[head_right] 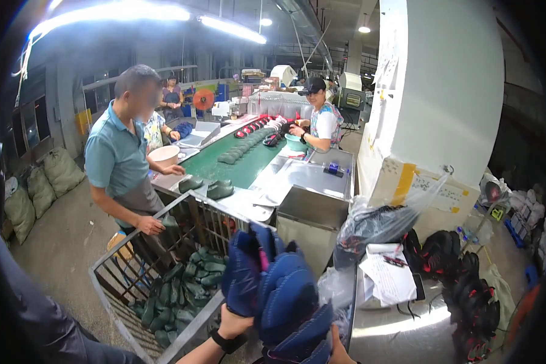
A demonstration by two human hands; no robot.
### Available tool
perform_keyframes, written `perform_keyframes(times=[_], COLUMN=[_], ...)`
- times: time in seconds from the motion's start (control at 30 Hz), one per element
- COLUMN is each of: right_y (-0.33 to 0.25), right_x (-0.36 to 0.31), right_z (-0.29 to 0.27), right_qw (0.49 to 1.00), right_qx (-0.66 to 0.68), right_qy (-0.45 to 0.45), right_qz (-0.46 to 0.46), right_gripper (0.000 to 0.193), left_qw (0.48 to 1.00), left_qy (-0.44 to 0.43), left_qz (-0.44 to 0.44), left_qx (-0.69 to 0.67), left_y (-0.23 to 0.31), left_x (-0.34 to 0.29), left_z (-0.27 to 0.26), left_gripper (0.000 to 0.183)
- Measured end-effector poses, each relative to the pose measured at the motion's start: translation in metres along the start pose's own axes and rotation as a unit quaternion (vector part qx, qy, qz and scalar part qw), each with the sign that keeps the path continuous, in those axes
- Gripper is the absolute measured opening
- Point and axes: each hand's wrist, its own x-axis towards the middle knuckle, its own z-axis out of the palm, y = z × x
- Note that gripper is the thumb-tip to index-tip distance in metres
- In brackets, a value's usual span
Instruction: Retrieving shoe uppers from a large storage bag and organizing them on a workbench.
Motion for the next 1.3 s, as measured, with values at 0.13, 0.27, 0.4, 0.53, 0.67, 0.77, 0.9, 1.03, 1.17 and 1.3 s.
perform_keyframes(times=[0.13, 0.27, 0.4, 0.53, 0.67, 0.77, 0.9, 1.03, 1.17, 1.3], right_y=[0.100, 0.145, 0.161, 0.161, 0.175, 0.212, 0.241, 0.265, 0.323, 0.379], right_x=[0.078, 0.131, 0.226, 0.302, 0.431, 0.449, 0.521, 0.585, 0.606, 0.587], right_z=[-0.048, -0.129, -0.200, -0.252, -0.291, -0.334, -0.381, -0.397, -0.427, -0.457], right_qw=[0.997, 0.990, 0.982, 0.972, 0.955, 0.935, 0.938, 0.966, 0.964, 0.764], right_qx=[-0.022, -0.029, -0.050, -0.116, -0.185, -0.247, -0.241, -0.204, -0.194, -0.488], right_qy=[0.031, 0.064, 0.098, 0.149, 0.193, 0.213, 0.241, 0.160, 0.137, 0.010], right_qz=[-0.065, -0.122, -0.156, -0.142, -0.126, -0.142, -0.057, -0.007, 0.121, 0.423], right_gripper=[0.117, 0.116, 0.116, 0.116, 0.116, 0.115, 0.119, 0.116, 0.116, 0.104], left_qw=[0.991, 0.975, 0.932, 0.915, 0.922, 0.926, 0.951, 0.976, 0.950, 0.889], left_qy=[-0.095, -0.192, -0.302, -0.363, -0.344, -0.333, -0.305, -0.212, -0.240, -0.389], left_qz=[0.057, 0.102, 0.196, 0.176, 0.163, 0.174, 0.011, -0.044, -0.198, -0.123], left_qx=[0.075, 0.038, 0.046, 0.003, 0.078, 0.030, 0.053, -0.024, -0.032, 0.207], left_y=[-0.011, -0.011, 0.017, 0.027, 0.016, -0.027, -0.101, -0.226, -0.352, -0.452], left_x=[0.111, 0.238, 0.356, 0.457, 0.578, 0.644, 0.734, 0.795, 0.825, 0.818], left_z=[0.032, 0.073, 0.106, 0.133, 0.128, 0.142, 0.136, 0.136, 0.139, 0.161], left_gripper=[0.032, 0.042, 0.068, 0.081, 0.038, 0.038, 0.043, 0.052, 0.063, 0.072])
